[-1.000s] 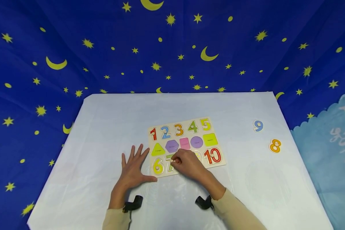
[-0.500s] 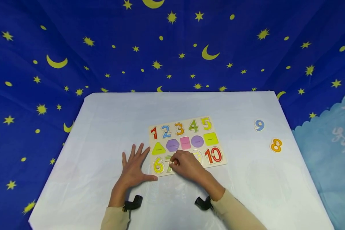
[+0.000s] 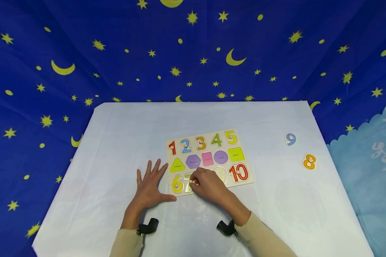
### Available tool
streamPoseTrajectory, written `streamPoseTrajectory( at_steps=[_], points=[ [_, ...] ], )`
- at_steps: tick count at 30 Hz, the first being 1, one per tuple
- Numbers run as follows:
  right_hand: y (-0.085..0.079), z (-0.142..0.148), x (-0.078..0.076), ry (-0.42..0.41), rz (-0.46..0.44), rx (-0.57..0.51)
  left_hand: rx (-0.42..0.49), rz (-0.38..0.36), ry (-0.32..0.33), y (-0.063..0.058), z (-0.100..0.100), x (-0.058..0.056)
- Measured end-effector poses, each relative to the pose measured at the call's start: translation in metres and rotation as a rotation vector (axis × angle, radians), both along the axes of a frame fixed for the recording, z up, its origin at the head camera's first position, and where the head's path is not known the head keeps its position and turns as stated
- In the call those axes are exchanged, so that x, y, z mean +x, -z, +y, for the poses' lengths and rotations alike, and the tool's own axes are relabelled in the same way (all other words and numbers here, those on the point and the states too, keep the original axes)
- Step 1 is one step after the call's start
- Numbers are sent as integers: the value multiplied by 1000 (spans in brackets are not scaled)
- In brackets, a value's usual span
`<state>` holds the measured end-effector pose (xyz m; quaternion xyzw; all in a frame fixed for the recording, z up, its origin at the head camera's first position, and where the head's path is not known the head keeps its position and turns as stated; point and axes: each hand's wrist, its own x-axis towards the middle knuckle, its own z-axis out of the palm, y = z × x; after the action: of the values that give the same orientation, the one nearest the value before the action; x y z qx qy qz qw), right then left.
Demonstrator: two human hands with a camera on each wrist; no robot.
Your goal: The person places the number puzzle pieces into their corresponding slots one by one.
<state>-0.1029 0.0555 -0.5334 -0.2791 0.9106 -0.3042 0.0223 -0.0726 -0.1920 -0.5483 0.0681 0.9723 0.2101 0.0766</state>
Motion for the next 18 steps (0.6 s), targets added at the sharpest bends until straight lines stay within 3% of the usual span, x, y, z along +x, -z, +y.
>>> streamPoseTrajectory(
  at_steps=[5,18],
  points=[
    [0,1,-1,6,25,18,-2,-1,-1,1,0,0],
    [-3,11,-3,-7,-18,0,2,-1,-1,0,0,0]
  ],
)
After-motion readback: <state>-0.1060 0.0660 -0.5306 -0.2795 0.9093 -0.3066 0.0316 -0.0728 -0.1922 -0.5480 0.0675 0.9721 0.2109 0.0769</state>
